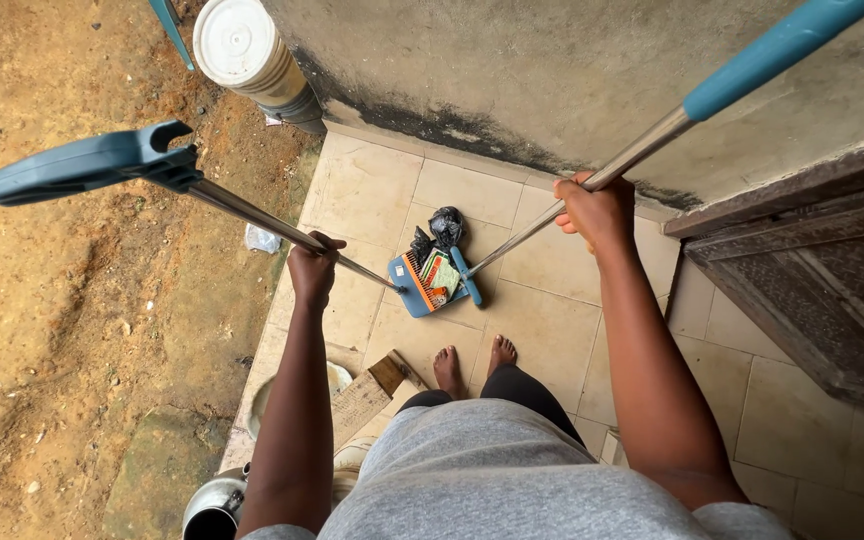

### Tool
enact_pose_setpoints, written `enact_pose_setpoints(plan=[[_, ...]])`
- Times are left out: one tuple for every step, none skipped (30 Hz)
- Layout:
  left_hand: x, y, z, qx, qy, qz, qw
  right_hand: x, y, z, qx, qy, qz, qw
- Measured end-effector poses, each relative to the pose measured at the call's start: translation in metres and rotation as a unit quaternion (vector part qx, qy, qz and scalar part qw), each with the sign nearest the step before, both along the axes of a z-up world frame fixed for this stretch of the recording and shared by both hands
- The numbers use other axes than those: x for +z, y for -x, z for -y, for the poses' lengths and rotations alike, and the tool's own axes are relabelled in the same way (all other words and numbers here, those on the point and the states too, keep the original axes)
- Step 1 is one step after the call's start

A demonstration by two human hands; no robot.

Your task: Assemble a broom and dustpan and organize cleaning supplies in an outdoor area.

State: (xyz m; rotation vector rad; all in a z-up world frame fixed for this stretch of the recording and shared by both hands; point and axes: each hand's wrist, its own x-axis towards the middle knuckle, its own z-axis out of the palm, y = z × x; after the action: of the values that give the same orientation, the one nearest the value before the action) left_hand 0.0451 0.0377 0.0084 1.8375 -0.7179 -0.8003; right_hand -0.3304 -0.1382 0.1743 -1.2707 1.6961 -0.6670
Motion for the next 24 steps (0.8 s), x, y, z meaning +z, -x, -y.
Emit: enact_pose_setpoints(plan=[[0.000, -0.002, 0.000, 0.001, -0.001, 0.000, 1.000, 0.000, 0.002, -0.001, 0.001, -0.001, 0.000, 1.000], [0.000, -0.004, 0.000, -0.001, -0.012, 0.007, 1.000, 0.000, 0.004, -0.002, 0.006, -0.004, 0.013, 1.000], [-0.001, -0.005, 0.000, -0.002, -0.023, 0.014, 1.000, 0.001, 0.006, -0.002, 0.011, -0.006, 0.026, 1.000], [0.003, -0.004, 0.000, -0.002, -0.023, 0.014, 1.000, 0.010, 0.005, -0.004, 0.011, -0.007, 0.026, 1.000], [0.007, -0.003, 0.000, -0.001, -0.027, 0.017, 0.999, 0.020, 0.003, -0.005, 0.014, -0.017, 0.012, 1.000], [0.011, -0.002, 0.002, -0.001, -0.029, 0.019, 0.999, 0.029, 0.002, -0.006, 0.016, -0.025, -0.002, 1.000], [0.006, -0.002, 0.001, -0.001, -0.029, 0.020, 0.999, 0.030, 0.006, -0.006, 0.015, -0.025, -0.002, 1.000], [0.001, -0.004, 0.002, 0.017, -0.015, 0.004, 1.000, 0.031, 0.008, -0.004, 0.011, -0.019, -0.005, 1.000], [-0.004, -0.005, 0.003, 0.035, -0.002, -0.012, 0.999, 0.032, 0.011, -0.003, 0.006, -0.013, -0.008, 1.000], [-0.010, -0.008, 0.002, 0.036, -0.001, -0.012, 0.999, 0.035, 0.015, -0.001, 0.007, -0.012, -0.008, 1.000], [-0.016, -0.011, 0.001, 0.038, 0.029, -0.021, 0.999, 0.038, 0.020, 0.001, 0.005, 0.005, 0.002, 1.000], [-0.023, -0.013, 0.000, 0.039, 0.058, -0.030, 0.997, 0.041, 0.025, 0.002, 0.002, 0.022, 0.010, 1.000], [-0.022, -0.014, -0.003, 0.039, 0.058, -0.031, 0.997, 0.042, 0.030, 0.005, 0.002, 0.022, 0.010, 1.000], [-0.021, -0.015, -0.005, 0.035, 0.057, -0.024, 0.997, 0.043, 0.034, 0.008, -0.004, 0.026, 0.010, 1.000], [-0.020, -0.017, -0.007, 0.030, 0.056, -0.017, 0.998, 0.044, 0.037, 0.011, -0.010, 0.030, 0.011, 0.999], [-0.021, -0.019, -0.009, 0.031, 0.057, -0.017, 0.998, 0.043, 0.039, 0.014, -0.009, 0.031, 0.011, 0.999], [-0.022, -0.021, -0.011, 0.031, 0.054, -0.019, 0.998, 0.043, 0.041, 0.017, -0.015, 0.039, 0.013, 0.999], [-0.023, -0.023, -0.014, 0.031, 0.051, -0.021, 0.998, 0.042, 0.043, 0.019, -0.022, 0.047, 0.014, 0.999], [-0.025, -0.024, -0.014, 0.031, 0.051, -0.020, 0.998, 0.044, 0.041, 0.020, -0.021, 0.047, 0.015, 0.999], [-0.027, -0.026, -0.015, 0.037, 0.049, -0.028, 0.998, 0.045, 0.039, 0.020, -0.021, 0.053, 0.002, 0.998], [-0.030, -0.027, -0.015, 0.043, 0.048, -0.036, 0.997, 0.046, 0.037, 0.021, -0.020, 0.060, -0.011, 0.998], [-0.026, -0.025, -0.015, 0.044, 0.047, -0.036, 0.997, 0.047, 0.034, 0.021, -0.020, 0.059, -0.011, 0.998], [-0.021, -0.022, -0.015, 0.051, 0.036, -0.032, 0.998, 0.048, 0.030, 0.020, -0.019, 0.063, -0.026, 0.998], [-0.017, -0.021, -0.013, 0.059, 0.026, -0.028, 0.998, 0.049, 0.025, 0.022, -0.017, 0.067, -0.040, 0.997]])
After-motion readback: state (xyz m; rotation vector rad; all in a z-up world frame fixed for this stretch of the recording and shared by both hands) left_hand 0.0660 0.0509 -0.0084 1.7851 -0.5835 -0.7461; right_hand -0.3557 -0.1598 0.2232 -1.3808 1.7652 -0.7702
